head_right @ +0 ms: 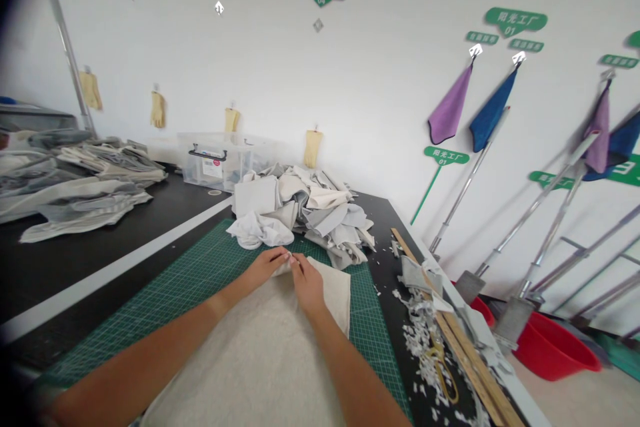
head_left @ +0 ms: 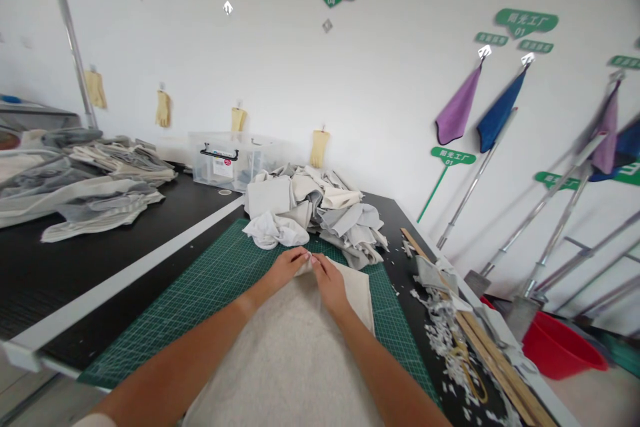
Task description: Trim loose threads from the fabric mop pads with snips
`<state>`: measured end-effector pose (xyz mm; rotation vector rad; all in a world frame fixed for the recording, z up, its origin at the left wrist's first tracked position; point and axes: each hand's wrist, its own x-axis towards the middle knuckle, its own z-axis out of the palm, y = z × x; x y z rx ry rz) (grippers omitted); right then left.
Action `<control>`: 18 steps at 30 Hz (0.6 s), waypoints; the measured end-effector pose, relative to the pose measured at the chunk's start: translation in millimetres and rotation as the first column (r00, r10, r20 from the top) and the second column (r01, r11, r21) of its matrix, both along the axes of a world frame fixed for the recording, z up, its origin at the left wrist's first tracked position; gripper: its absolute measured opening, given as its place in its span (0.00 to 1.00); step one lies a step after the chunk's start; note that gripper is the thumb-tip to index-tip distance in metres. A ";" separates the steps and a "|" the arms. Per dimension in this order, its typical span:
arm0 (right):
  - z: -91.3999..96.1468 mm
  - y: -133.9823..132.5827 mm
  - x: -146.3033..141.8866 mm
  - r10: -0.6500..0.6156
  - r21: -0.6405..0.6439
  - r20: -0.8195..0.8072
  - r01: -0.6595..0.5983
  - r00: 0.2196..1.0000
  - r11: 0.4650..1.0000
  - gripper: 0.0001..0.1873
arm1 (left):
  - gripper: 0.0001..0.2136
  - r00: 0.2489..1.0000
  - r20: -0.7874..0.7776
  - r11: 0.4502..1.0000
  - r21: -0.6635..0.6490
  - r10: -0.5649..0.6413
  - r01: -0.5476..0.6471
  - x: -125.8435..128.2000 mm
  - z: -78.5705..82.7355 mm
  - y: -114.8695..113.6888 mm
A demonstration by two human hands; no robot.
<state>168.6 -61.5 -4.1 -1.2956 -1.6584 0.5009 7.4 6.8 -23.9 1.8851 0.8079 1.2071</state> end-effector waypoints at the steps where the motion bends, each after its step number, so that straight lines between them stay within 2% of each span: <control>1: -0.6 0.5 0.5 0.001 -0.001 0.006 -0.001 1.000 1.000 0.19 | 0.17 1.000 -0.002 1.000 0.005 -0.002 0.002 -0.2 -1.3 1.0; 18: 0.3 1.7 3.5 0.077 0.023 -0.004 -0.077 0.997 0.997 0.19 | 0.16 0.999 0.017 0.999 -0.030 -0.033 0.033 -2.6 5.5 -3.9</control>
